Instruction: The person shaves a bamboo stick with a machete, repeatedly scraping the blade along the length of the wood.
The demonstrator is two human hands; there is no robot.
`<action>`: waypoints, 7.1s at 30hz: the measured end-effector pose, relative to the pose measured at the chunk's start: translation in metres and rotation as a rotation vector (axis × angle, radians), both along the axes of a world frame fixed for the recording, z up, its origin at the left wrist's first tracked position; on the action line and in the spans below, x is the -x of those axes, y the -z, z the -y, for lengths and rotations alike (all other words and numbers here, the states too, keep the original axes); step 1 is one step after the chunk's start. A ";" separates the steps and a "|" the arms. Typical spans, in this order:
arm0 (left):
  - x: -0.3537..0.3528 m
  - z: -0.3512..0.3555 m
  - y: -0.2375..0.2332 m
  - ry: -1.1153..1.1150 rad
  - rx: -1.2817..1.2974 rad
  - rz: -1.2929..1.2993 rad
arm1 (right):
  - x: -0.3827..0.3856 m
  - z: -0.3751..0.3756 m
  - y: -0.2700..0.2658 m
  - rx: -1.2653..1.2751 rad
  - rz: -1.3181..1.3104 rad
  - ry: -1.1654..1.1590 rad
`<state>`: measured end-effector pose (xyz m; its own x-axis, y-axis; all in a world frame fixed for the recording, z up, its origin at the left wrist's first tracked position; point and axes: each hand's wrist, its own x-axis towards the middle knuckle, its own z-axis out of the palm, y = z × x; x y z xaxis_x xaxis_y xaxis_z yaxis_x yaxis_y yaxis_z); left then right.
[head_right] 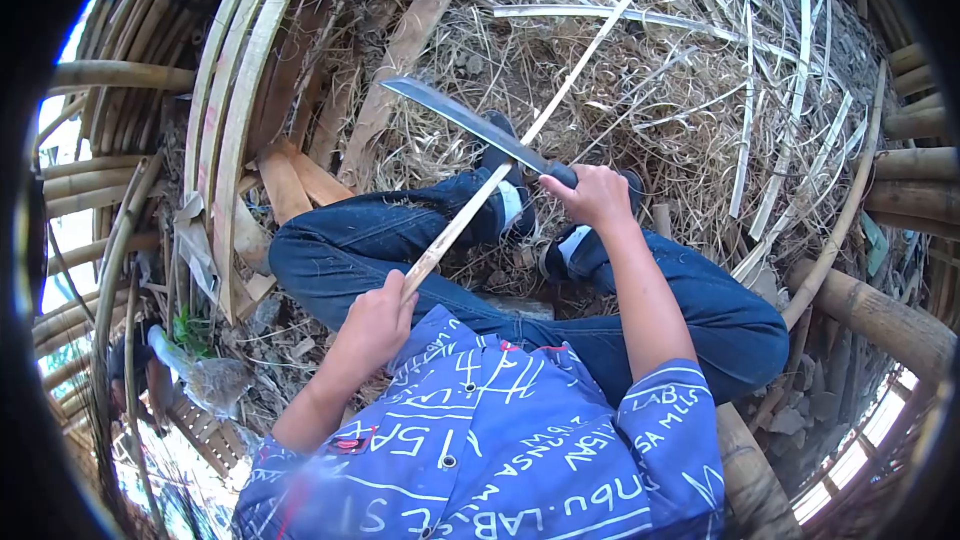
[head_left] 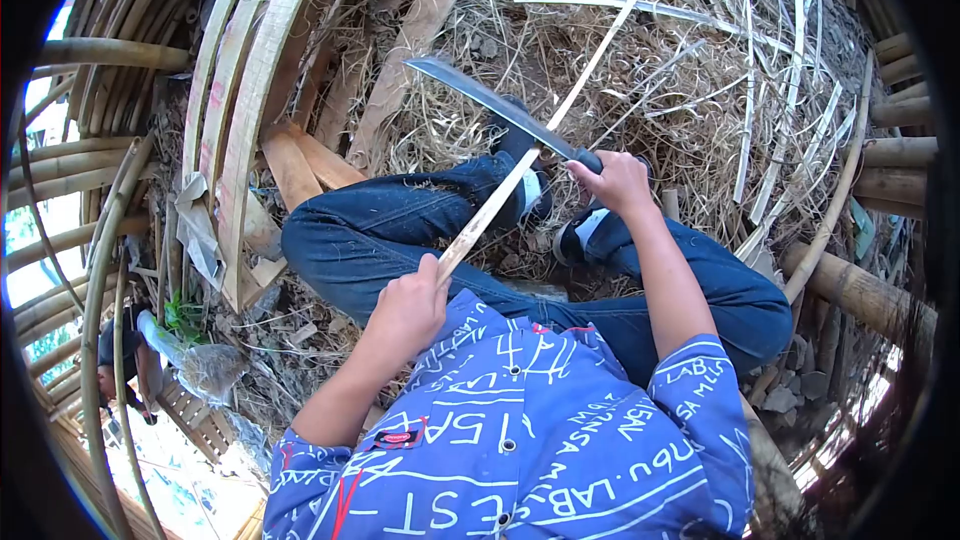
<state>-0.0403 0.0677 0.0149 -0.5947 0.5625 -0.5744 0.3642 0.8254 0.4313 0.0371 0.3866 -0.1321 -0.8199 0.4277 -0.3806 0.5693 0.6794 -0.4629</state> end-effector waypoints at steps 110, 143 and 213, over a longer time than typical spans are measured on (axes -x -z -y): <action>0.025 0.033 -0.001 -0.809 -0.194 1.394 | -0.005 0.014 -0.001 -0.139 -0.185 -0.082; 0.017 0.036 0.000 -0.823 -0.276 1.425 | 0.015 -0.054 0.026 -0.184 -0.050 0.169; 0.018 0.072 -0.004 -0.914 -0.177 1.280 | -0.005 -0.114 0.021 -0.334 0.023 0.129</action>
<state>-0.0580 -0.0041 0.0189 0.0503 0.4120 -0.9098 -0.8726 0.4612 0.1606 0.0422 0.5004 -0.1527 -0.7436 0.6314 -0.2199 0.6683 0.7127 -0.2133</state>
